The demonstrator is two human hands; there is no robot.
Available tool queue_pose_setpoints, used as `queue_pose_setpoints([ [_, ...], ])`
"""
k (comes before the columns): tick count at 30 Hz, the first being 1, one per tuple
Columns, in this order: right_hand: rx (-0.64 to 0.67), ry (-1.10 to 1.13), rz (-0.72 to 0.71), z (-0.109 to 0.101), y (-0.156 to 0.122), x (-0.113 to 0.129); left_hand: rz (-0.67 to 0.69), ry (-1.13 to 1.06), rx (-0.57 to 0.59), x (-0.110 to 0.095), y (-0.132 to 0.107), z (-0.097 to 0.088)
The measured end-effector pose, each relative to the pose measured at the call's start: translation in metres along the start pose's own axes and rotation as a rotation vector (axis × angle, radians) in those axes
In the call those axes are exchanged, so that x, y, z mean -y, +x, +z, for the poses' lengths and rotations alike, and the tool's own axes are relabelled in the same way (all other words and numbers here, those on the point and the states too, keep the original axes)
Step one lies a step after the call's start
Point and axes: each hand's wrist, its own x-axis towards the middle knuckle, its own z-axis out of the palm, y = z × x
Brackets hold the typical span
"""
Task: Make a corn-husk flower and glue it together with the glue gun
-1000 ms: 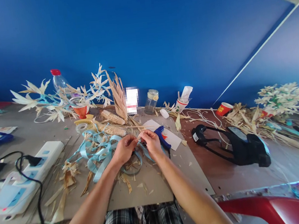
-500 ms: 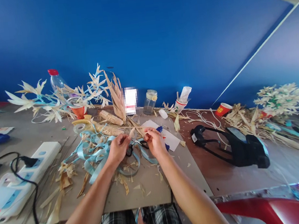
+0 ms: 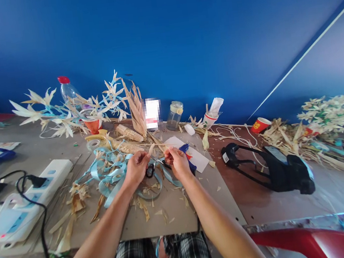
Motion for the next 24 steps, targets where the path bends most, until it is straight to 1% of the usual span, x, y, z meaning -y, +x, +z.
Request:
queue_pose_setpoints([
  [2,0.076,-0.065,-0.001,0.003,-0.004,0.004,0.0,-0.004,0.038,-0.001,-0.002,0.001],
  [5,0.2,-0.166,-0.031,0.008,-0.011,0.011,-0.006,0.011,0.129,-0.004,-0.005,0.004],
  [8,0.253,-0.26,-0.083,0.011,-0.014,0.014,0.009,0.041,0.215,-0.006,-0.008,0.006],
  [11,0.202,-0.249,-0.074,0.007,-0.011,0.011,-0.001,0.051,0.234,-0.006,-0.008,0.006],
  [13,0.145,-0.177,-0.069,0.003,-0.007,0.008,-0.014,0.044,0.197,-0.006,-0.006,0.005],
  [16,0.081,-0.082,-0.112,-0.003,-0.001,0.008,0.011,0.05,0.116,-0.005,-0.004,0.002],
  [19,0.028,-0.076,-0.163,-0.009,0.004,0.011,0.03,0.057,0.091,-0.003,-0.003,0.0],
  [21,-0.016,-0.174,-0.222,-0.014,0.007,0.014,0.028,0.053,0.097,-0.001,-0.002,0.0],
  [24,-0.069,-0.471,-0.388,-0.021,0.011,0.016,0.043,0.087,0.094,0.002,-0.001,-0.001],
])
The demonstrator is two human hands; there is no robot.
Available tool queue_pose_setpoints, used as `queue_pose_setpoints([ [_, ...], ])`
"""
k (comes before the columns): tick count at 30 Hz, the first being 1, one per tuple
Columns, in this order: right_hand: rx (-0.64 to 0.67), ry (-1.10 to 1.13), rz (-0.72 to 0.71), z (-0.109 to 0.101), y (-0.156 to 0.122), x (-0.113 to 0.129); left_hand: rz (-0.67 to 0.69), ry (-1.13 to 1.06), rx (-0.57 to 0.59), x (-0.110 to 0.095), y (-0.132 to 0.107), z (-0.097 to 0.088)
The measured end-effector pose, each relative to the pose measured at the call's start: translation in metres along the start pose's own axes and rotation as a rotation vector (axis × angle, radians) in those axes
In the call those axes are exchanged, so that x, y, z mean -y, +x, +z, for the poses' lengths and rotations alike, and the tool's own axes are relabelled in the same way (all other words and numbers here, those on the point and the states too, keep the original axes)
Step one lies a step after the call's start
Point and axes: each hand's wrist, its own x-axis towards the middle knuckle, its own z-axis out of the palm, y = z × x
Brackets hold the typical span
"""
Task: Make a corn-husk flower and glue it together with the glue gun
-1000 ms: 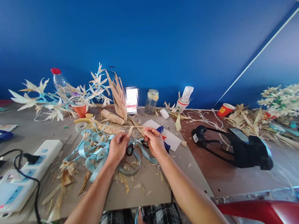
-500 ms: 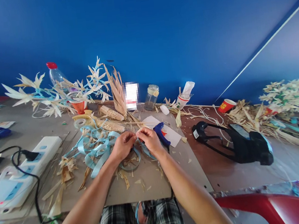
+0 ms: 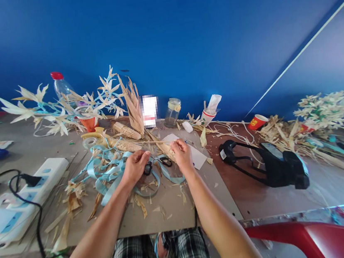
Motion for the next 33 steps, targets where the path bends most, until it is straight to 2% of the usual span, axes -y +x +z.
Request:
queue_pose_setpoints([
  [3,-0.013,-0.255,-0.163,-0.004,0.002,-0.005,0.034,0.067,-0.018,0.0,0.001,-0.001],
  [6,0.02,-0.46,-0.256,-0.003,0.001,-0.009,0.045,0.092,-0.022,0.0,0.001,-0.002],
  [11,0.201,-0.806,-0.272,0.003,-0.007,-0.01,0.037,0.085,-0.012,-0.001,0.0,-0.002],
  [16,0.266,-0.94,-0.251,0.005,-0.013,-0.008,0.044,0.103,-0.041,-0.005,-0.001,-0.001],
  [21,0.33,-0.884,-0.217,0.007,-0.01,-0.01,0.049,0.098,-0.066,-0.002,0.0,-0.001],
  [26,0.444,-0.553,-0.244,0.011,-0.008,-0.005,0.043,0.089,-0.06,-0.001,0.001,-0.002],
  [29,0.433,-0.367,-0.252,0.014,-0.01,0.001,0.046,0.094,-0.056,0.002,0.002,-0.001],
  [33,0.313,-0.316,-0.26,0.013,-0.01,0.004,0.02,0.084,-0.054,0.009,0.004,-0.001],
])
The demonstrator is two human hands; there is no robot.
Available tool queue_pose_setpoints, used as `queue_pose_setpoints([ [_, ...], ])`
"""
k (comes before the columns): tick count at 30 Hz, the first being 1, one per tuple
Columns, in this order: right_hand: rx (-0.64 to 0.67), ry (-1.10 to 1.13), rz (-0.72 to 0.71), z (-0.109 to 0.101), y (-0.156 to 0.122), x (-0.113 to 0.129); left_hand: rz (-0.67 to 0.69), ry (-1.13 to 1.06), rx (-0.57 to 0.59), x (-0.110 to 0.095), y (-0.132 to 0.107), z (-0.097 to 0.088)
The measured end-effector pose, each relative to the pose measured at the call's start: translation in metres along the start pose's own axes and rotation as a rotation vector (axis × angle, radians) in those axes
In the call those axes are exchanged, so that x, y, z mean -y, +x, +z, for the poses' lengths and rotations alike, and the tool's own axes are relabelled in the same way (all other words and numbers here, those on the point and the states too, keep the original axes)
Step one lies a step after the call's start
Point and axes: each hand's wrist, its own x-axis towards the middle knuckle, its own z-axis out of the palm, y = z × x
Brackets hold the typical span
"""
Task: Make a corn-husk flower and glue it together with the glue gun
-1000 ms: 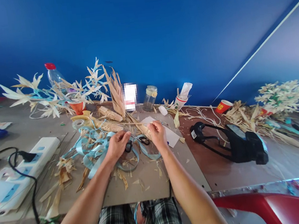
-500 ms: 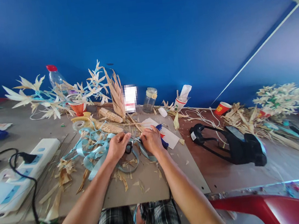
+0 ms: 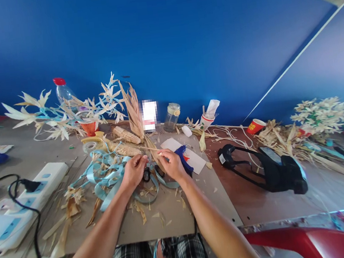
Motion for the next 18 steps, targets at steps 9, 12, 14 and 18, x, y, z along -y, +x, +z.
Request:
queue_pose_setpoints([
  [9,-0.381,-0.024,0.148,-0.013,0.003,-0.017,-0.026,-0.012,-0.044,-0.007,-0.001,-0.002],
  [12,-0.383,0.038,0.178,-0.011,0.003,-0.018,-0.037,-0.019,-0.044,-0.009,-0.001,-0.002],
  [14,-0.34,0.065,0.187,-0.01,0.003,-0.018,-0.03,-0.015,-0.043,-0.01,-0.001,-0.002],
  [18,-0.231,0.026,0.199,-0.009,0.002,-0.019,-0.021,0.0,-0.051,-0.009,0.0,-0.002],
])
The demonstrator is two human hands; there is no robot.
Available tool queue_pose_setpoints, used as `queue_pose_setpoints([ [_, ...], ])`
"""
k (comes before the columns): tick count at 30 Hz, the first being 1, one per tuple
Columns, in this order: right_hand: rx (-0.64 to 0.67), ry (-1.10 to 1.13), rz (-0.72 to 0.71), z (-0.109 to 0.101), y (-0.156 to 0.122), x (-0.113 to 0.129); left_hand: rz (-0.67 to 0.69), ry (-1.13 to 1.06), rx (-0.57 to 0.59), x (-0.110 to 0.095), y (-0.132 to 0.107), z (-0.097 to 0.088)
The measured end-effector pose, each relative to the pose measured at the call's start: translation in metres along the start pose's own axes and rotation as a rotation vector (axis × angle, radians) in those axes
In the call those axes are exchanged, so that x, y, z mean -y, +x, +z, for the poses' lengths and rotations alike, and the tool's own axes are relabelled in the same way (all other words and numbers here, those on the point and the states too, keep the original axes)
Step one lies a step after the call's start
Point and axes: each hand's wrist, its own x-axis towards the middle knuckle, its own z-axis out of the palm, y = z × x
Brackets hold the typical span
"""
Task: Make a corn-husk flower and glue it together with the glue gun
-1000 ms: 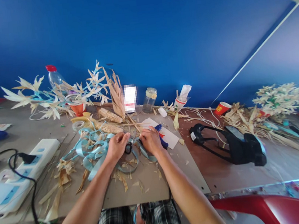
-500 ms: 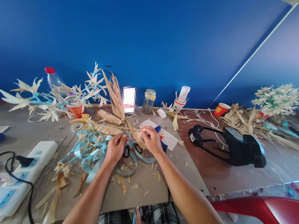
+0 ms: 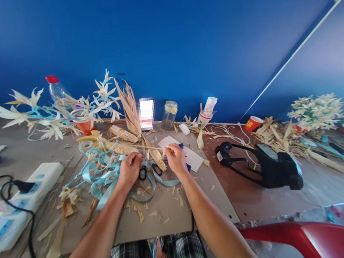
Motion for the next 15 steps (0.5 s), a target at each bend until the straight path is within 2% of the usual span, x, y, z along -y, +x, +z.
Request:
queue_pose_setpoints([
  [8,0.276,-0.298,-0.041,0.003,-0.007,0.006,-0.02,-0.125,-0.004,0.004,0.001,0.002],
  [11,0.285,-0.32,-0.023,0.003,-0.008,0.01,-0.006,-0.127,0.013,0.007,0.002,0.002],
  [15,0.219,-0.296,-0.037,0.0,-0.005,0.01,0.0,-0.118,0.002,0.006,0.002,0.002],
])
